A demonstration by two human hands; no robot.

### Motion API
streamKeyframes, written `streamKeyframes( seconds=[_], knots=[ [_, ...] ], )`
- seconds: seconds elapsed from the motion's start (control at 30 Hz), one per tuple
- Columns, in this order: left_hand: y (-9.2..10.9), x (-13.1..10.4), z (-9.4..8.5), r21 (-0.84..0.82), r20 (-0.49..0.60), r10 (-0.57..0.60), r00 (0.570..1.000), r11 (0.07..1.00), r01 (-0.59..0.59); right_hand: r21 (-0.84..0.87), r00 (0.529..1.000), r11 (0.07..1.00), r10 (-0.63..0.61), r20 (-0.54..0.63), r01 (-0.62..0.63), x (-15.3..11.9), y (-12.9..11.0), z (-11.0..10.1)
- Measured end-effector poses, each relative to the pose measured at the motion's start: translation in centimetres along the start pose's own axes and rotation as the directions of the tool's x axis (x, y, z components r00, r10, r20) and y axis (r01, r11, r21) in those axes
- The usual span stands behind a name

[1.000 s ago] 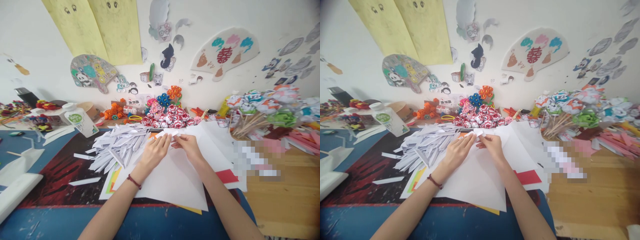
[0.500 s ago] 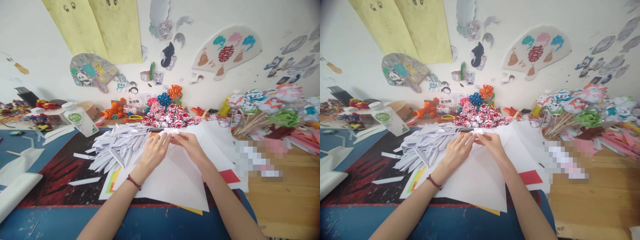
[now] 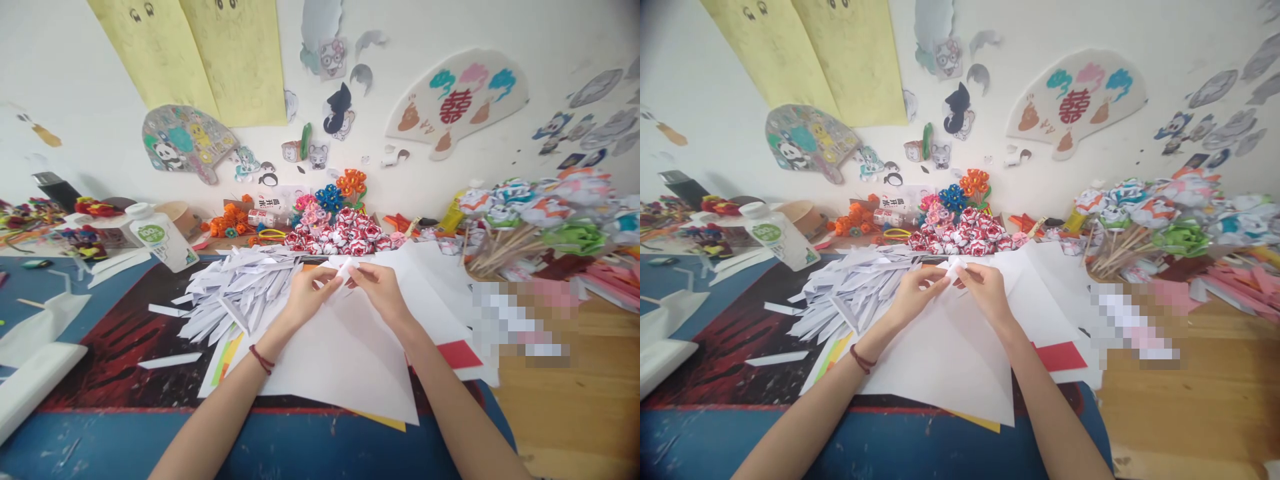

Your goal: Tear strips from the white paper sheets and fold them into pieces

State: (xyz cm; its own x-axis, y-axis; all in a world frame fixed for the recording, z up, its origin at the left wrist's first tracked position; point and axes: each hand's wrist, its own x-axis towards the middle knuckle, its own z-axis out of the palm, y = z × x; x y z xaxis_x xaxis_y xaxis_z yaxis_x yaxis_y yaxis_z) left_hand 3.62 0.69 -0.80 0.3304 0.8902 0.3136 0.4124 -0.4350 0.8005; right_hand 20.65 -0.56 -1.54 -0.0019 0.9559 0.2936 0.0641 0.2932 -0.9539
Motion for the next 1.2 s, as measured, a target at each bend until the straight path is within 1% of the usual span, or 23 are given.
streamKeyframes(
  seconds=[0.1,0.27,0.43,0.6,0.77,0.83,0.97,1.03,1.13,1.2],
  knots=[
    [0.1,0.0,0.1,-0.072,0.006,-0.012,1.0,0.997,0.013,-0.075,0.998,0.997,-0.037,-0.052,0.033,0.0,-0.1,0.0],
    [0.3,-0.2,0.6,-0.12,-0.024,-0.024,0.999,0.993,0.021,-0.108,0.996,0.994,-0.027,-0.087,0.018,-0.1,-0.3,0.0],
    [0.3,-0.2,0.8,-0.135,-0.044,-0.061,0.997,0.989,0.055,-0.116,0.996,0.993,-0.042,-0.073,0.034,-0.2,-0.6,0.1],
    [0.4,-0.1,0.7,-0.119,-0.018,-0.097,0.995,0.988,0.095,-0.128,0.998,0.992,-0.03,-0.046,0.024,-0.2,-0.6,0.2],
    [0.3,-0.1,0.2,-0.112,0.047,-0.026,0.999,0.993,0.031,-0.126,0.998,0.991,-0.056,-0.019,0.053,-0.2,-0.6,0.3],
    [0.4,-0.1,0.1,-0.132,0.031,-0.029,0.999,0.991,0.033,-0.13,0.998,0.99,-0.063,0.001,0.062,-0.3,-0.7,0.3],
    [0.5,-0.2,0.0,-0.154,-0.077,-0.044,0.996,0.988,0.032,-0.136,0.996,0.987,-0.083,0.031,0.087,-0.4,-1.0,0.4],
    [0.6,-0.2,0.0,-0.156,-0.077,-0.027,0.997,0.988,0.014,-0.141,0.995,0.985,-0.095,0.029,0.098,-0.5,-1.2,0.5],
    [0.8,-0.3,-0.1,-0.176,-0.037,-0.012,0.999,0.984,0.005,-0.148,0.995,0.984,-0.099,0.027,0.102,-0.5,-1.3,0.5],
    [0.8,-0.3,-0.1,-0.177,-0.036,-0.009,0.999,0.984,0.002,-0.15,0.994,0.983,-0.1,0.034,0.104,-0.5,-1.3,0.6]
  ],
)
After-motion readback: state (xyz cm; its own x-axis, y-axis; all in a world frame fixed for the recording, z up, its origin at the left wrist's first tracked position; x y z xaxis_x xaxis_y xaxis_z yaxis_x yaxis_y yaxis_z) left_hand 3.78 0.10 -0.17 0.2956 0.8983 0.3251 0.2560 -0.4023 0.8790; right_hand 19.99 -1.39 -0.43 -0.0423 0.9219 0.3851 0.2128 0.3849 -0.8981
